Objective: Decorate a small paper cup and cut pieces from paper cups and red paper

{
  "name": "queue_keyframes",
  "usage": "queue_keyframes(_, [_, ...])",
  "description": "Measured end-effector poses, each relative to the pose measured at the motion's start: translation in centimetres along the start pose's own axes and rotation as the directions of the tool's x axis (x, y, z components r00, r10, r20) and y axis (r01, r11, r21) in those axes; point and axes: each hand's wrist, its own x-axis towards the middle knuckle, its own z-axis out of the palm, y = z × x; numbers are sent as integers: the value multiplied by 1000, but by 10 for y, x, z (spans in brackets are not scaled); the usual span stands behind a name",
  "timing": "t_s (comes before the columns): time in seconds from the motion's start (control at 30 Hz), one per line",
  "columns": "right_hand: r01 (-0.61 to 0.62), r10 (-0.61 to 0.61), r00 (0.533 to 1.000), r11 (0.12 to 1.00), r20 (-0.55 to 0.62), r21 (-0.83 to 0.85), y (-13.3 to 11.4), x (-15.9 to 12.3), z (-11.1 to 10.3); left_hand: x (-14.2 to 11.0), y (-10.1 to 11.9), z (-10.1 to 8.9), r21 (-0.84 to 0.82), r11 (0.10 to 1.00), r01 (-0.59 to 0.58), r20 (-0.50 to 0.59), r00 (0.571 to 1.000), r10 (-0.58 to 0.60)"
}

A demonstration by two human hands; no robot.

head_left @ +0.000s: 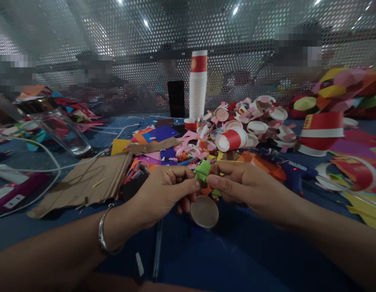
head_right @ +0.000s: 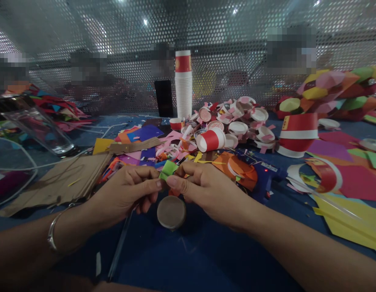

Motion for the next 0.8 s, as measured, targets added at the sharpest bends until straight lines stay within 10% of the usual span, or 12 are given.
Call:
queue_keyframes(0.4, [23,-25,995,999,-97,-23,7,3,-8,3,0,-7,11,997,76,-56,996,-76])
queue_keyframes(0.8, [-1,10,997,994,-78,107,0,1,0,0,2,-2,362,925,-118,-29,990,138])
